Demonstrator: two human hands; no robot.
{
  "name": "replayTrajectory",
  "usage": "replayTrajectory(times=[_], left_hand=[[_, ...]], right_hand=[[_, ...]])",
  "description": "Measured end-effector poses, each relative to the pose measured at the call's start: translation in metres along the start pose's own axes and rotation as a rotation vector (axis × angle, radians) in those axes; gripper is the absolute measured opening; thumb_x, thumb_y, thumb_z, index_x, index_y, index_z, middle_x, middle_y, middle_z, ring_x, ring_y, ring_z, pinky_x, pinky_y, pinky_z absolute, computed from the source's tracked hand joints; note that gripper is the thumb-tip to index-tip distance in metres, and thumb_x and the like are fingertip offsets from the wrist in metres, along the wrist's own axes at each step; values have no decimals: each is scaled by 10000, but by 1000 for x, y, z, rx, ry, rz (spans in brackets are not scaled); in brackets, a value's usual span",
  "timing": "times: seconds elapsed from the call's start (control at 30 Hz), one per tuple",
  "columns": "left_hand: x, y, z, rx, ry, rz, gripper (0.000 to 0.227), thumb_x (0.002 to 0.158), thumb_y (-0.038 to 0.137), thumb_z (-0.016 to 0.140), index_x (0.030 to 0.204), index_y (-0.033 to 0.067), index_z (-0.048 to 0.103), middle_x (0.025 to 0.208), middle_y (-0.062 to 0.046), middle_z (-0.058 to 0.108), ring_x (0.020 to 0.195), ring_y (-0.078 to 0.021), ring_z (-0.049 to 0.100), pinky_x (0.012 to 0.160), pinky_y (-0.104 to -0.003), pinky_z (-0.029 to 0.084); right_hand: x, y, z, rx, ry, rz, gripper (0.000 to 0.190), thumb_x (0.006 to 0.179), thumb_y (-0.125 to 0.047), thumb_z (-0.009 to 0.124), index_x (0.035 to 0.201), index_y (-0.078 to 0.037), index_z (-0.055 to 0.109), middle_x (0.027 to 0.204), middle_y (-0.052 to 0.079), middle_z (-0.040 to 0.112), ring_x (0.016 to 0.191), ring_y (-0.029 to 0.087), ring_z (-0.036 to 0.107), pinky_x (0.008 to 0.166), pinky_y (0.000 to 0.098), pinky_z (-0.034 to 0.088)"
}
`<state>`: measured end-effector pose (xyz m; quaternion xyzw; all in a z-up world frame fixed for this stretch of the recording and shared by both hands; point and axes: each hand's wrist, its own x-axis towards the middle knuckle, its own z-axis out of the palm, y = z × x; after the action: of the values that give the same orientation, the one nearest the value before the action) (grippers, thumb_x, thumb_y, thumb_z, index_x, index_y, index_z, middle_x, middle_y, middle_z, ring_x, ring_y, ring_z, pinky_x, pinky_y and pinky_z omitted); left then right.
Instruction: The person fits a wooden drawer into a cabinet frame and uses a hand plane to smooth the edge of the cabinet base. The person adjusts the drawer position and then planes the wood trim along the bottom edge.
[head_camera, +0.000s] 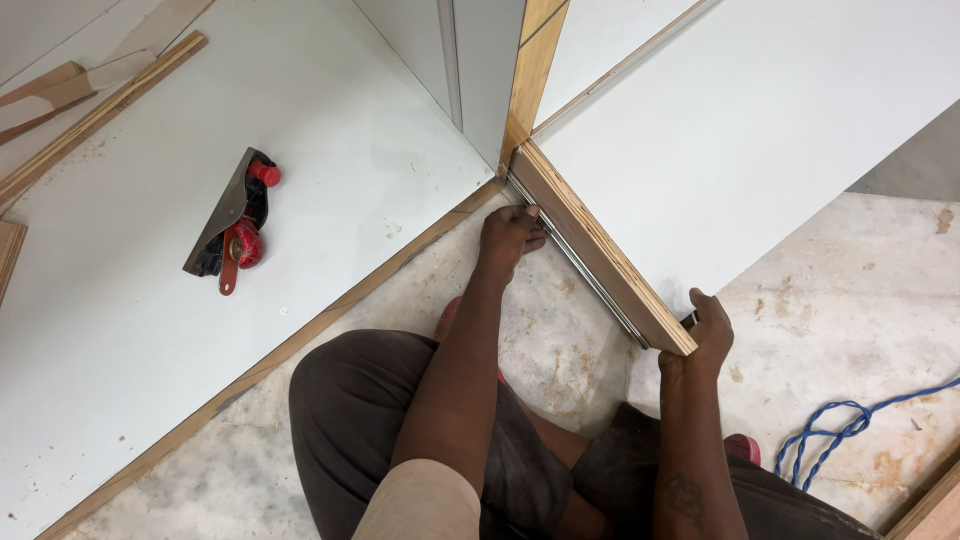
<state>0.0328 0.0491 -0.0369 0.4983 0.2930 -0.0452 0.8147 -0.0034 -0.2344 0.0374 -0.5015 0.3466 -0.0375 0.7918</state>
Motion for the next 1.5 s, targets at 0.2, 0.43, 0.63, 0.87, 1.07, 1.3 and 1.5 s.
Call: replayTrajectory(times=[0.2, 0.43, 0.63, 0.87, 1.07, 1.3, 1.5], left_hand=[[-5, -3, 7, -34, 80, 13, 379, 995, 236, 653, 1166, -101, 638, 974, -157, 701, 860, -235, 731, 786, -362, 652], [-10, -4, 10, -65, 94, 53, 347, 988, 186, 643, 1186, -99, 646, 1029, -162, 735, 897, -234, 748, 785, -349, 646], [-10, -2, 13, -70, 147, 36, 346, 983, 173, 650, 1191, -104, 645, 1022, -161, 731, 885, -234, 744, 778, -351, 641], [-14, 1, 12, -59, 124, 38, 378, 967, 234, 696, 1157, -92, 670, 993, -122, 721, 860, -199, 725, 766, -331, 635], [-6, 1, 14, -49, 133, 57, 385, 969, 261, 699, 1140, -83, 668, 996, -132, 711, 856, -206, 708, 774, -341, 629], [-7, -13, 13, -66, 12, -33, 305, 948, 233, 714, 1047, -48, 649, 990, -148, 710, 884, -245, 735, 837, -375, 658], [-12, -28, 16, -115, -32, -46, 282, 956, 236, 724, 959, -36, 651, 951, -143, 697, 860, -250, 730, 837, -392, 656]], right_hand=[[-1, 2, 9, -24, 16, 26, 167, 930, -75, 625, 801, -72, 518, 763, 16, 480, 587, 138, 505, 499, 329, 439], [-6, 0, 26, -62, 49, 67, 129, 932, -99, 623, 961, 7, 557, 805, 51, 504, 625, 179, 534, 502, 364, 452], [-6, 0, 27, -63, 29, 54, 136, 929, -88, 609, 980, 33, 573, 810, 59, 507, 634, 184, 554, 520, 368, 478], [10, 13, 8, -102, -60, -30, 240, 968, -36, 642, 964, 22, 409, 765, 26, 438, 541, 129, 446, 446, 320, 420], [19, 20, 3, -153, 34, -21, 448, 921, 103, 559, 1349, 73, 431, 1031, 185, 655, 636, 126, 663, 523, 260, 575], [30, 14, -14, -99, 146, -7, 553, 902, 156, 487, 1446, 94, 409, 1229, 268, 598, 792, 192, 778, 700, 291, 640], [47, 18, -52, -172, 82, -52, 529, 908, 171, 531, 1432, 136, 473, 1201, 303, 674, 783, 217, 709, 620, 276, 609]])
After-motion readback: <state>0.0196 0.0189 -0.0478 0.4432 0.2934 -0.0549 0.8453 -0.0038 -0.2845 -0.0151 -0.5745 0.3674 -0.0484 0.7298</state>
